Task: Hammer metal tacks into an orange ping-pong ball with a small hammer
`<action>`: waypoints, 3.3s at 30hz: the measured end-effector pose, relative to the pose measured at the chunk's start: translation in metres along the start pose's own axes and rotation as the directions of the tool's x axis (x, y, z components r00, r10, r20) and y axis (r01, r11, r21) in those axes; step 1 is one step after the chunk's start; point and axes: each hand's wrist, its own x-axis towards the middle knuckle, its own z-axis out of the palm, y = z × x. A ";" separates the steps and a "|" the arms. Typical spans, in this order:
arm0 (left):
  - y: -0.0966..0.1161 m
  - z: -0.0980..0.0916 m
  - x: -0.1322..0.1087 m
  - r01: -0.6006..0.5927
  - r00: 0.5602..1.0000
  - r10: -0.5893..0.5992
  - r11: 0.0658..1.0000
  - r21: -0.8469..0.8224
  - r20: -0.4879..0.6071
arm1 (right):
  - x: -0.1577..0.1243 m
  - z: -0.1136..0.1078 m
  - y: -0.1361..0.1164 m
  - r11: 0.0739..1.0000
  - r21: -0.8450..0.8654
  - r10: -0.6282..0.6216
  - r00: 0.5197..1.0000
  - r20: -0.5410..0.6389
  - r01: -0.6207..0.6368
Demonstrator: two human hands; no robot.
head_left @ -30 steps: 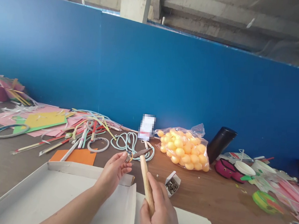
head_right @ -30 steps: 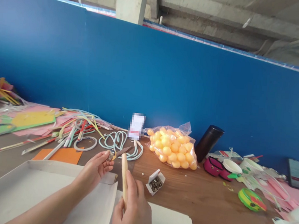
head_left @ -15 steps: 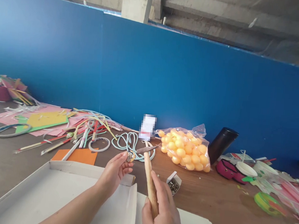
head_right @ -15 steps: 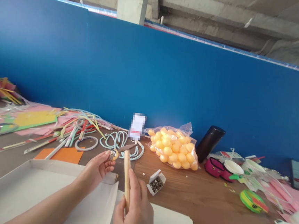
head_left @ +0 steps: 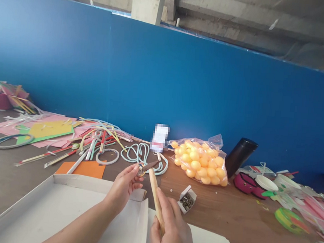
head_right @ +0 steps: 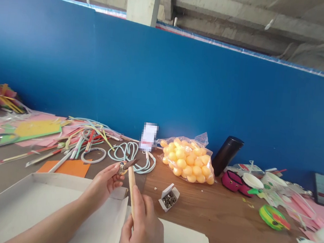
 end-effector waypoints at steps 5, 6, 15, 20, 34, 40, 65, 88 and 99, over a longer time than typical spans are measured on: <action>-0.001 0.000 0.001 -0.014 1.000 0.015 0.999 0.040 -0.006 | 0.001 0.000 -0.002 1.000 0.016 0.017 0.999 -0.049 -0.016; -0.002 0.000 0.001 -0.013 1.000 0.014 0.999 0.043 -0.004 | 0.001 -0.001 -0.002 1.000 0.015 0.017 0.999 -0.044 -0.017; -0.002 -0.001 0.000 -0.006 0.999 0.006 1.000 0.018 -0.035 | 0.000 0.000 -0.001 0.998 0.036 0.057 0.998 -0.002 -0.057; -0.001 0.000 0.001 -0.001 0.999 0.001 1.000 0.009 -0.048 | 0.000 0.001 -0.001 0.999 0.037 0.034 0.999 0.019 -0.035; -0.002 0.000 0.002 -0.015 0.997 0.016 1.000 0.013 -0.075 | 0.001 -0.001 0.007 0.982 -0.096 0.169 0.981 0.095 -0.160; -0.001 0.001 -0.001 -0.012 0.998 0.014 1.000 0.021 -0.065 | -0.002 0.005 0.013 0.953 -0.291 0.173 0.939 0.299 -0.083; 0.002 0.005 -0.006 0.008 0.999 -0.004 0.996 0.092 -0.045 | 0.028 -0.027 0.055 0.920 0.002 0.392 0.918 0.058 -0.393; -0.004 0.002 -0.002 0.026 0.998 -0.032 0.994 0.109 0.056 | 0.061 0.022 0.076 0.850 -0.511 0.297 0.918 0.264 -0.128; -0.003 0.004 -0.012 0.123 0.968 -0.131 0.991 0.052 0.216 | 0.053 0.009 0.080 0.839 -0.506 0.378 0.881 0.283 -0.198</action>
